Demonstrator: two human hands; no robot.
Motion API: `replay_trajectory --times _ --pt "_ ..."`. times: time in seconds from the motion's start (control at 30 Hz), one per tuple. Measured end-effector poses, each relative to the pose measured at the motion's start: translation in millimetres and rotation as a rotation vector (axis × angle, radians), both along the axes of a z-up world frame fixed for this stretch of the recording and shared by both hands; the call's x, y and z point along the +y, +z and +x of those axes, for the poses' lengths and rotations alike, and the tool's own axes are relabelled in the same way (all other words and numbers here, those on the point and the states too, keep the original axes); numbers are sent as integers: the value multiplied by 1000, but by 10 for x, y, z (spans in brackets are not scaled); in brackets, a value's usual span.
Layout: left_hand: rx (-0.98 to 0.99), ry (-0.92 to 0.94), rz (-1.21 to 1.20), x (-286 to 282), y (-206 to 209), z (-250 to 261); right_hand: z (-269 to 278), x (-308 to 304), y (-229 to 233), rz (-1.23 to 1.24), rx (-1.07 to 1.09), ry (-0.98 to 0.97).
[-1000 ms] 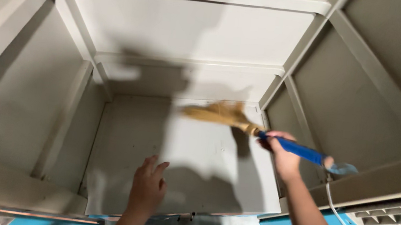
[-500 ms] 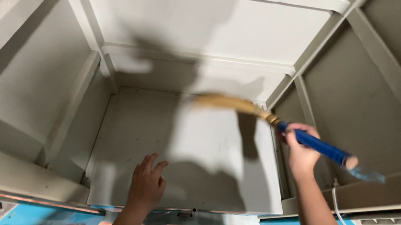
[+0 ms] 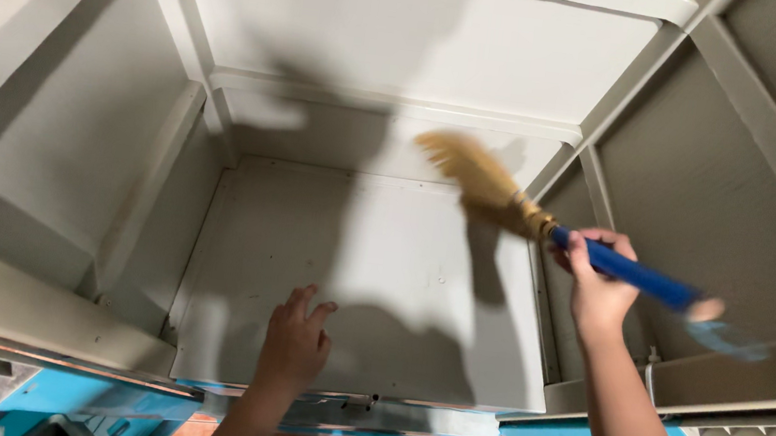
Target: The person sweeps the interior of an open white cabinet using a traditional straw broom with a blue handle. They sweep the bottom, sides, and top shelves, then sweep the open blue door of the cabinet.
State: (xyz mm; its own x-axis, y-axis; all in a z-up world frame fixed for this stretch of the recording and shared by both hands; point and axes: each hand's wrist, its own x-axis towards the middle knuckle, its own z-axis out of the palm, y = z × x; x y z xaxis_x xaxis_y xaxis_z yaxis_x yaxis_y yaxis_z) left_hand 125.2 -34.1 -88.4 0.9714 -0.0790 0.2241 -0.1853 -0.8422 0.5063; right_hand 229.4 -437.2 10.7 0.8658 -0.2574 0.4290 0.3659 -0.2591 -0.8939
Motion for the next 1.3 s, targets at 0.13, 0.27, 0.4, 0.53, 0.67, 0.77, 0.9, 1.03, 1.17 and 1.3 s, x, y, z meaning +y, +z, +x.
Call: replay_trajectory --times 0.13,0.27,0.4,0.53,0.67,0.77,0.9,1.03,1.17,1.3 --pt "-2 -11 12 -20 14 -19 62 -176 -196 -883 -25 -219" --pt "29 -3 18 -29 33 0 60 -184 -474 342 655 166" --pt "43 -12 24 -40 25 -6 -264 -23 -624 810 750 238" --pt "66 -17 16 -70 34 12 -490 148 -397 408 914 127" --pt "115 -38 -22 -113 52 19 -787 93 -131 -574 910 16" --pt "96 -56 -21 -173 59 16 -771 22 -90 -945 724 -131" --pt "119 -90 -19 -216 56 -22 -692 -55 -170 -918 910 -108" --pt "135 -85 -10 -193 73 16 -726 -130 -141 -612 804 -81" --pt "131 -66 -26 -177 10 -24 -750 -117 -101 -535 815 -281" --pt "169 -83 -9 -193 -48 -46 -745 -52 -42 -324 958 -1"
